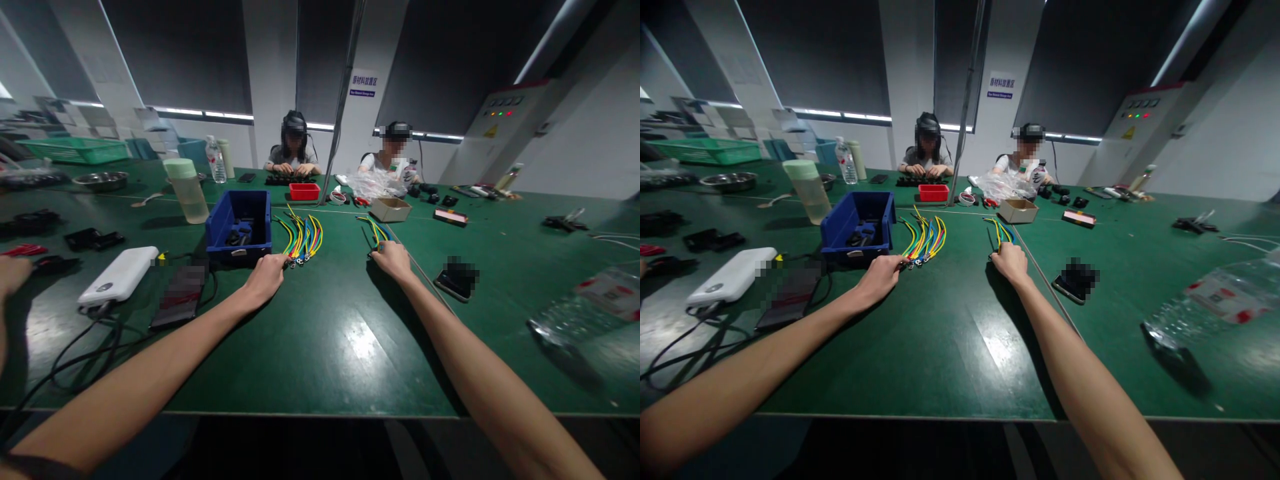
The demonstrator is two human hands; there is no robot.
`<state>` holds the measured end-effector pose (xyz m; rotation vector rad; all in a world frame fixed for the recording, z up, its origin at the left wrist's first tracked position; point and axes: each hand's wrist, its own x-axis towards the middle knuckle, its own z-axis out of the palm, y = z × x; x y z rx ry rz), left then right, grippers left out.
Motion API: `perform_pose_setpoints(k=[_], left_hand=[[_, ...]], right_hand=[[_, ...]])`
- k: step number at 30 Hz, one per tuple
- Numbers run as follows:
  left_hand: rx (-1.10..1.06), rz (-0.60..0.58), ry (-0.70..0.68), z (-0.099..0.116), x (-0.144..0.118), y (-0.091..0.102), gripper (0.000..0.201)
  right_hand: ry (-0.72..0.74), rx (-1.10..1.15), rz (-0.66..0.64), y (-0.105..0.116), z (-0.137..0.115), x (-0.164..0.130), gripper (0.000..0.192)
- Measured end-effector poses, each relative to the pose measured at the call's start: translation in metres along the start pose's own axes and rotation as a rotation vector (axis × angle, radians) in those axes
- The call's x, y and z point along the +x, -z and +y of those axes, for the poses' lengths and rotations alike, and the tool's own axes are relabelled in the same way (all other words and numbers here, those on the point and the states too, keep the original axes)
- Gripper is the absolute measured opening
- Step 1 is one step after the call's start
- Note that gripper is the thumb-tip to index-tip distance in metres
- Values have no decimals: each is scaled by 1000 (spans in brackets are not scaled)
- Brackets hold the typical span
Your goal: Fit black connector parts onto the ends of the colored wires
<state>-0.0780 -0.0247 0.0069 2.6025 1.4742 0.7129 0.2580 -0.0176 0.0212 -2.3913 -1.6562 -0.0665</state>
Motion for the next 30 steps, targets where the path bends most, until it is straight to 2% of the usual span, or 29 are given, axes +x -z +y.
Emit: perform_pose_setpoints(k=[8, 20, 30], left_hand=[[25, 11, 59, 8, -2, 9, 32], [41, 50, 35, 6, 0, 8, 28], [5, 165, -2, 6, -1, 7, 24]], right_hand=[[45, -74, 31, 0, -3, -4, 38], [66, -179, 4, 9, -14, -16, 32], [82, -189, 14, 10, -15, -17, 32]])
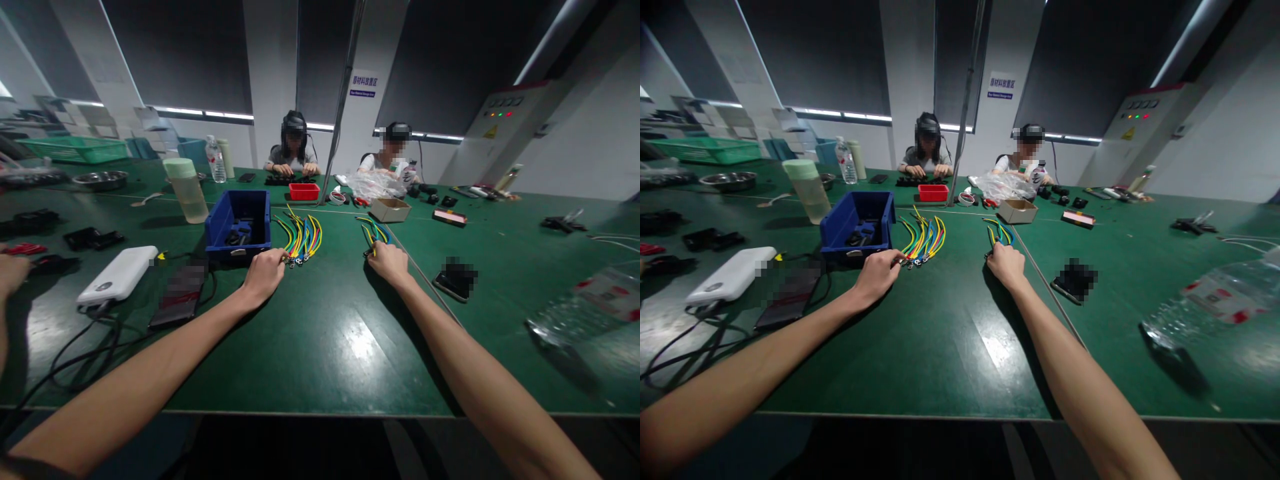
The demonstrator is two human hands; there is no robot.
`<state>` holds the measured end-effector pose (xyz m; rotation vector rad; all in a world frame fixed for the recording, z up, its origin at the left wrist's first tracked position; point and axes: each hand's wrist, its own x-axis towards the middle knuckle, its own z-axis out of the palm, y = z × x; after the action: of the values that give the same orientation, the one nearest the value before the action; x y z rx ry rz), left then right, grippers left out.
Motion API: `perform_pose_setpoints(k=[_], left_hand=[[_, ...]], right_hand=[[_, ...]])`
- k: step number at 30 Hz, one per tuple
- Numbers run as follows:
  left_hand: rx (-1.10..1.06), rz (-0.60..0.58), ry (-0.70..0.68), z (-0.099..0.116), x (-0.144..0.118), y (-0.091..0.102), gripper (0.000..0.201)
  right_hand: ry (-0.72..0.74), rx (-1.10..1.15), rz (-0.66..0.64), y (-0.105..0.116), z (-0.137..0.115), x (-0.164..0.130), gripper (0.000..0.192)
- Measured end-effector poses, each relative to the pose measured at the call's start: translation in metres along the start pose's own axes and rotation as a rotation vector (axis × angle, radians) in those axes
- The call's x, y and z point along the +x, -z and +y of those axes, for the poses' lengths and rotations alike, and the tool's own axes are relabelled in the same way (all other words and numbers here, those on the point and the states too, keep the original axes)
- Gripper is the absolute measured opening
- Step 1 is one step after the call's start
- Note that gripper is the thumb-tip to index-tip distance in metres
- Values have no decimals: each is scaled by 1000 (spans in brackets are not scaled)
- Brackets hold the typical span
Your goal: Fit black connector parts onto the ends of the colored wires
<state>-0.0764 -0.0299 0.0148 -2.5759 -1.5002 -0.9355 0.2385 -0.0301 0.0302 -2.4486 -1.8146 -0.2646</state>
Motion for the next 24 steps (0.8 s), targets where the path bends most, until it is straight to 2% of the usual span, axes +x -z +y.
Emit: perform_pose_setpoints(k=[10, 12, 17, 21, 24], left_hand=[[-32, 21, -18, -1, 0, 0, 20], [-35, 12, -16, -1, 0, 0, 20], [-32, -2, -1, -3, 0, -1, 20], [-29, -4, -1, -6, 0, -5, 20], [-18, -3, 4, -8, 0, -8, 19]], right_hand=[[2, 10, 10, 1, -2, -1, 34], [-3, 38, 53, 1, -3, 0, 34], [110, 213, 401, 1, -13, -4, 27], [356, 444, 716, 11, -22, -18, 21], [548, 574, 912, 32, -33, -40, 23]])
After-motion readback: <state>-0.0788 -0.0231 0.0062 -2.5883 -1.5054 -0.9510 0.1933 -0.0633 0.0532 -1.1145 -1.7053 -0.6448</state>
